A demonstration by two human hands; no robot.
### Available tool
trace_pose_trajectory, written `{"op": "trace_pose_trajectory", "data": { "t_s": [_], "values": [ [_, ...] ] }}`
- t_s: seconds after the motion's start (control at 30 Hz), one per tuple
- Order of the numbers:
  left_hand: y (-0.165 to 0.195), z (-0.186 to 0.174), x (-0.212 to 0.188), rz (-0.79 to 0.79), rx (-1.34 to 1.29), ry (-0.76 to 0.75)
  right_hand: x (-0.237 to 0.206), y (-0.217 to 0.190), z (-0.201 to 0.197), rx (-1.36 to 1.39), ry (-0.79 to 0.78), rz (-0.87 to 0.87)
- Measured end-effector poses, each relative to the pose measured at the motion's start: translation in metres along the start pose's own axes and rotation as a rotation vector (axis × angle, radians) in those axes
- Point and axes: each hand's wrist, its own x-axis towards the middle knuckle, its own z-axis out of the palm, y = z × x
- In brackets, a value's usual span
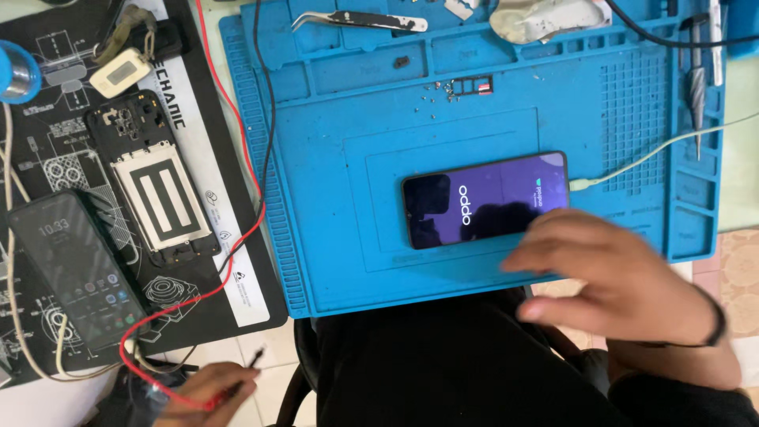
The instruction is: The person uses multimeter probes to test points on the motherboard of a disassembled Oppo smartphone. They repeatedly probe various contacts while the phone is connected to a power source, then close the back cover and observe the charging indicator on the screen.
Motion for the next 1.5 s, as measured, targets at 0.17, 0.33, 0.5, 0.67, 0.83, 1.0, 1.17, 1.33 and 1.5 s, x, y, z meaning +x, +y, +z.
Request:
{"op": "trace_pose_trajectory", "data": {
  "t_s": [0.17, 0.33, 0.5, 0.67, 0.83, 1.0, 1.17, 1.33, 1.5],
  "values": [
    [-0.024, -0.001, 0.001, -0.664, -0.041, 0.052, -0.038, 0.027, -0.049, -0.069, 0.151, 0.099],
    [-0.035, 0.013, 0.023, -0.642, -0.174, 0.175, -0.071, 0.055, -0.072, -0.25, 0.179, 0.231],
    [-0.044, 0.025, 0.042, -0.551, -0.13, 0.304, -0.075, 0.072, -0.083, -0.327, 0.12, 0.228],
    [-0.047, 0.031, 0.052, -0.714, -0.276, 0.332, -0.063, 0.065, -0.079, -0.363, 0.149, 0.393],
    [-0.038, 0.035, 0.054, -0.608, -0.193, 0.35, -0.041, 0.053, -0.065, -0.399, 0.217, 0.22],
    [-0.004, 0.033, 0.045, -0.707, -0.095, -0.222, -0.032, 0.05, -0.057, -0.441, 0.257, 0.278],
    [0.054, 0.019, 0.059, 0.079, -0.248, -0.366, -0.044, 0.057, -0.038, -0.45, 0.518, 0.301],
    [0.132, 0.001, 0.102, 0.767, -0.587, -0.12, -0.06, 0.069, -0.001, -0.295, 0.81, 0.359],
    [0.193, 0.011, 0.145, 0.699, -0.673, 0.415, -0.061, 0.085, 0.028, 0.094, 1.092, 0.412]
  ]
}}
